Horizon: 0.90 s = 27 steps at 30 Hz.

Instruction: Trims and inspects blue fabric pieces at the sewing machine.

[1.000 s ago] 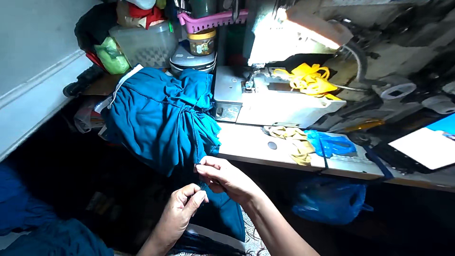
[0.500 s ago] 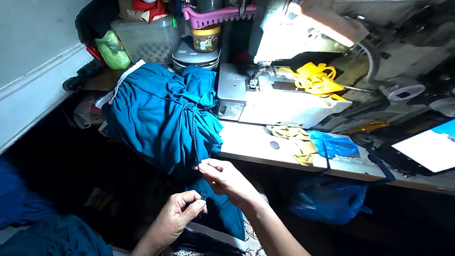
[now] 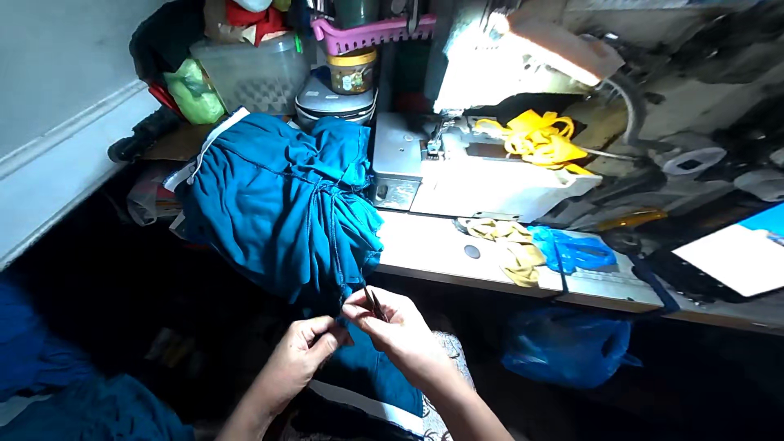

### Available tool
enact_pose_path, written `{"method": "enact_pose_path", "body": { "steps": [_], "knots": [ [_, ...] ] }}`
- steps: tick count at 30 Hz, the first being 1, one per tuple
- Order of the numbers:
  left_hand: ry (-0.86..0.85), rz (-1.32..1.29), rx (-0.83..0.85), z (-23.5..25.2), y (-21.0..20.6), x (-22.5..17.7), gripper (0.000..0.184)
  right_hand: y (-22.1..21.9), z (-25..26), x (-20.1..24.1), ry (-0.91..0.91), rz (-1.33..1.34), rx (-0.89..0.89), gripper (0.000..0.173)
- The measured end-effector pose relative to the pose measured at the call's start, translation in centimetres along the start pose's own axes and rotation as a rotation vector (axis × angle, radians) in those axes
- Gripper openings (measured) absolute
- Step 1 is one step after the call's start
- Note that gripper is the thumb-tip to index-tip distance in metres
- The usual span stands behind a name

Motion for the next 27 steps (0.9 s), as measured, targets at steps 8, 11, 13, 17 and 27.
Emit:
{"method": "enact_pose_path", "body": {
  "steps": [8, 11, 13, 17, 27],
  "knots": [
    [0.009, -0.027, 0.072, 0.5, -0.4, -0.4, 0.019, 0.9, 0.4, -1.3, 0.082, -0.179, -0.191, 0.014],
    [0.026, -0.020, 0.110, 0.3, -1.1, -0.2, 0.019, 0.3, 1.9, -1.5, 0.050, -0.178, -0.183, 0.017],
    [0.021, -0.004, 0.119, 0.3, -1.0, -0.1, 0.018, -0.3, 2.3, -1.4, 0.046, -0.162, -0.173, 0.012],
    [0.032, 0.001, -0.113, 0.5, 0.4, -0.3, 0.021, -0.4, 0.4, -1.4, 0.151, -0.202, -0.138, 0.014],
    [0.004, -0.289, -0.145, 0.7, -1.8, -1.2, 0.021, 3.3, -2.1, -2.9, -0.005, -0.196, 0.080, 0.036]
  ]
}}
Point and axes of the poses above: each hand's wrist, its own z-axis towards the middle knuckle, its own y-axis out of the back of the hand, x = y × z, the point moved 1 cm from there along z, towards the middle knuckle, and after that the axes turned 9 degrees about z, right-handed, at the moved point
